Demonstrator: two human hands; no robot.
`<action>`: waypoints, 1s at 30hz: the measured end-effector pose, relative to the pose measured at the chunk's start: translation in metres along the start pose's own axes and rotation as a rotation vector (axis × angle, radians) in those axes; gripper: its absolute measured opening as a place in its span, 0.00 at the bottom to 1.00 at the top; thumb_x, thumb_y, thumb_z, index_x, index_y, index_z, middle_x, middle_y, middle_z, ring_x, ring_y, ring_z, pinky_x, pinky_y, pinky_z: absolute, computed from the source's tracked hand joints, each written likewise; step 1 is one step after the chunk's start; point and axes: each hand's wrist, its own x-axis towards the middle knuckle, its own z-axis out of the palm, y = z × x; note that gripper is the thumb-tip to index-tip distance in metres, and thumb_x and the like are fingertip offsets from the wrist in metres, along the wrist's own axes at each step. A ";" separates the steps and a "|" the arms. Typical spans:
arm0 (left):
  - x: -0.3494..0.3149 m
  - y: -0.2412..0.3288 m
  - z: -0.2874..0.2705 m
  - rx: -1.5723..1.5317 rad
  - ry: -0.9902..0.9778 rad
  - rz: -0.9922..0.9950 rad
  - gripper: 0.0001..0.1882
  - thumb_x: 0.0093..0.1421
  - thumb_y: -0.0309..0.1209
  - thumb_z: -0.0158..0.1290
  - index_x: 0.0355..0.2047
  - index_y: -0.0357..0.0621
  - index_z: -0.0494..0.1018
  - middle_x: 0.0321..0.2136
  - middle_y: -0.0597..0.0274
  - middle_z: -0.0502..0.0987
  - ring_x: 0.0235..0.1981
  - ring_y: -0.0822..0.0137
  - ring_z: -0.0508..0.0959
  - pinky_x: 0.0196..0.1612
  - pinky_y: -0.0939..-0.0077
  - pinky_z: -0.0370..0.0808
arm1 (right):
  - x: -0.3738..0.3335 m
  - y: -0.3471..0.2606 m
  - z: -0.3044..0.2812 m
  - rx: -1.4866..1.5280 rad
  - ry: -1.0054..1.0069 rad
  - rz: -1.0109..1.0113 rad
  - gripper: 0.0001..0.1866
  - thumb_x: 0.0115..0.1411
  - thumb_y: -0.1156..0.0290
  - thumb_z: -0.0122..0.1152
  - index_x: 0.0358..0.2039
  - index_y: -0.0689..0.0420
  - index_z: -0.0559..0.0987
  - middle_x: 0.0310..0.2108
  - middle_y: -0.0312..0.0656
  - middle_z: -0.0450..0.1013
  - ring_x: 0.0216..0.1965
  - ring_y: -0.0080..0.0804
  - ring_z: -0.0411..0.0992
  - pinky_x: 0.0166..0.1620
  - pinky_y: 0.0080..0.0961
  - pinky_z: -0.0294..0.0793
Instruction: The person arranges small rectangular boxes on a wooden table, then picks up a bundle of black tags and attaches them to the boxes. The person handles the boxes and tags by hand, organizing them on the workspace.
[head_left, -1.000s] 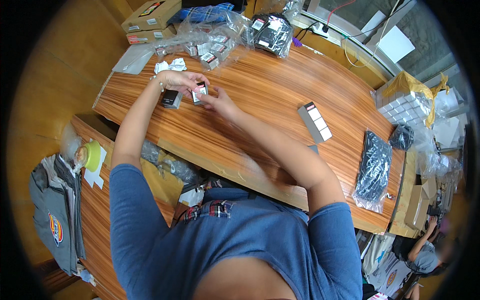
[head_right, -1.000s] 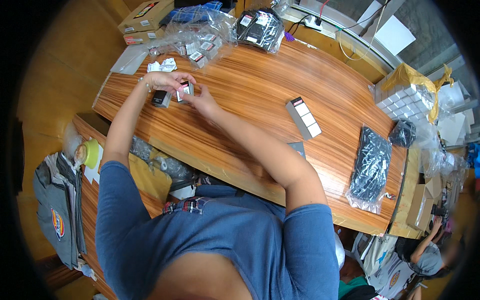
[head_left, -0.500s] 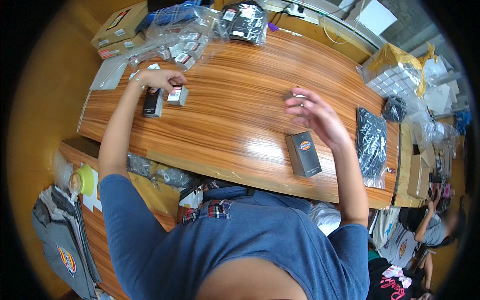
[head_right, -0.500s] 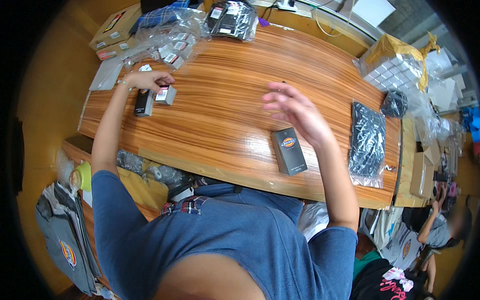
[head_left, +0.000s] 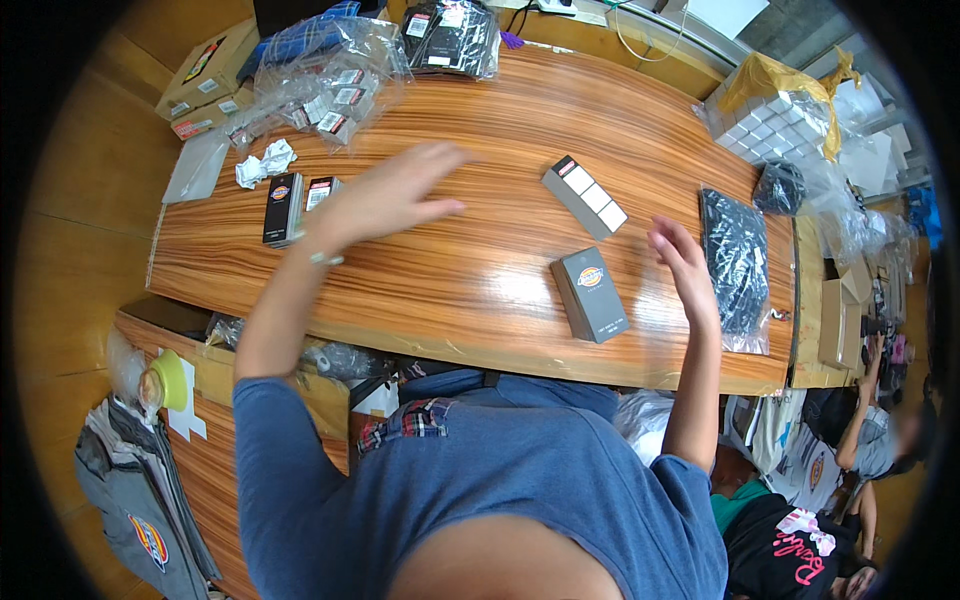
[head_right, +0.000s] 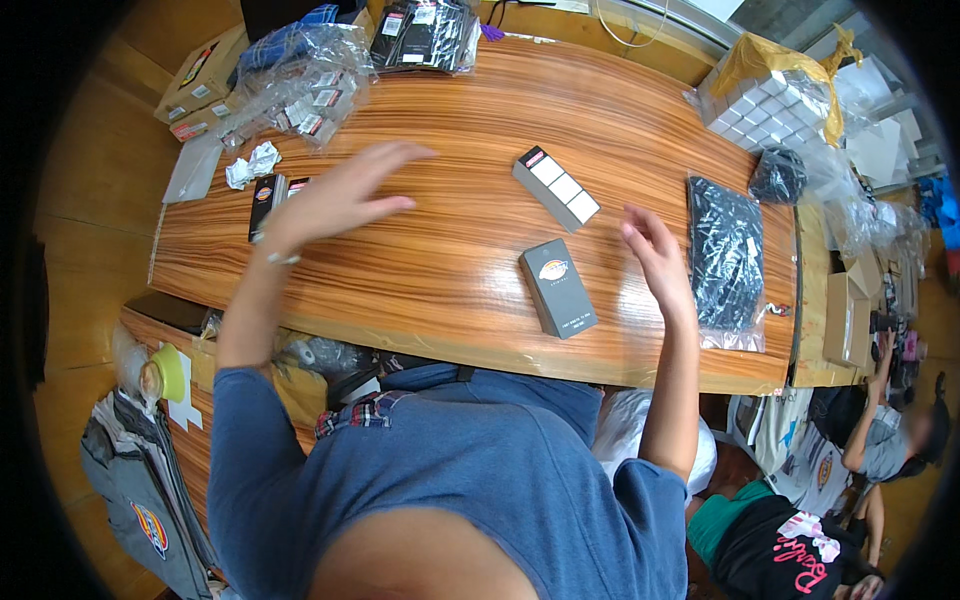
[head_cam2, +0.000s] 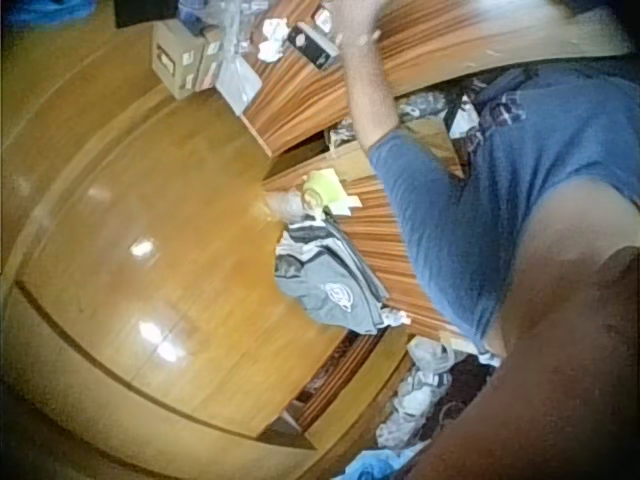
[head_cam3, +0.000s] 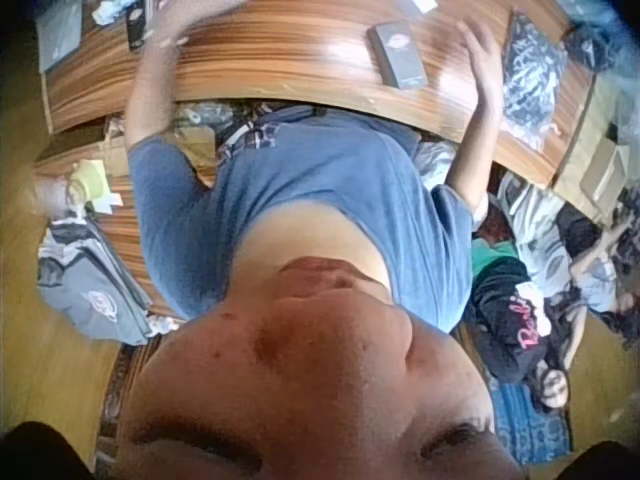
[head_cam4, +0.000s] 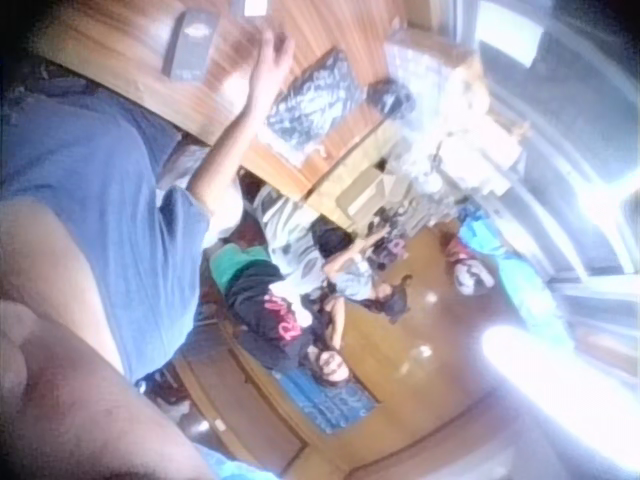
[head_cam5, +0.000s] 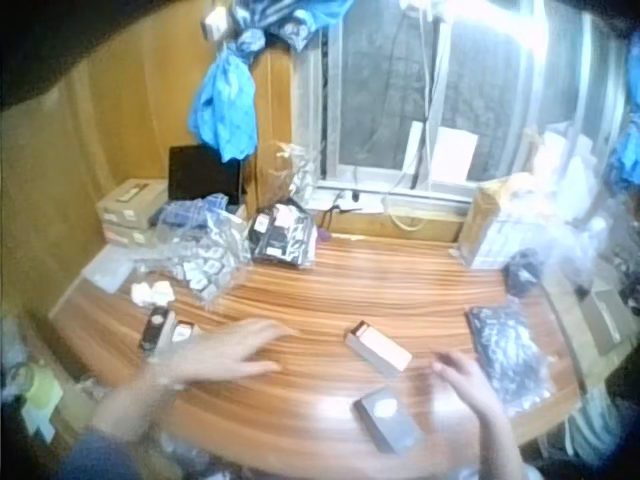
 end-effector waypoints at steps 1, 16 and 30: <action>0.022 -0.001 0.018 -0.048 -0.004 0.028 0.28 0.57 0.41 0.48 0.56 0.45 0.58 0.53 0.53 0.63 0.56 0.56 0.62 0.59 0.64 0.58 | 0.013 -0.001 0.002 -0.084 -0.005 -0.048 0.24 0.56 0.60 0.56 0.49 0.62 0.69 0.38 0.41 0.70 0.40 0.27 0.68 0.43 0.21 0.66; 0.200 -0.011 0.084 -0.269 -0.570 -0.004 0.26 0.49 0.32 0.57 0.49 0.39 0.67 0.41 0.55 0.73 0.42 0.64 0.71 0.46 0.74 0.67 | 0.072 0.024 0.035 -0.196 -0.189 0.091 0.26 0.42 0.55 0.68 0.32 0.66 0.78 0.24 0.45 0.75 0.25 0.29 0.71 0.31 0.23 0.69; 0.151 -0.008 0.094 -0.323 -0.359 0.151 0.27 0.42 0.33 0.62 0.41 0.42 0.64 0.39 0.55 0.66 0.45 0.56 0.63 0.48 0.66 0.62 | 0.058 0.012 0.053 -0.461 -0.145 -0.328 0.30 0.37 0.66 0.70 0.43 0.60 0.71 0.39 0.49 0.69 0.42 0.43 0.66 0.45 0.34 0.66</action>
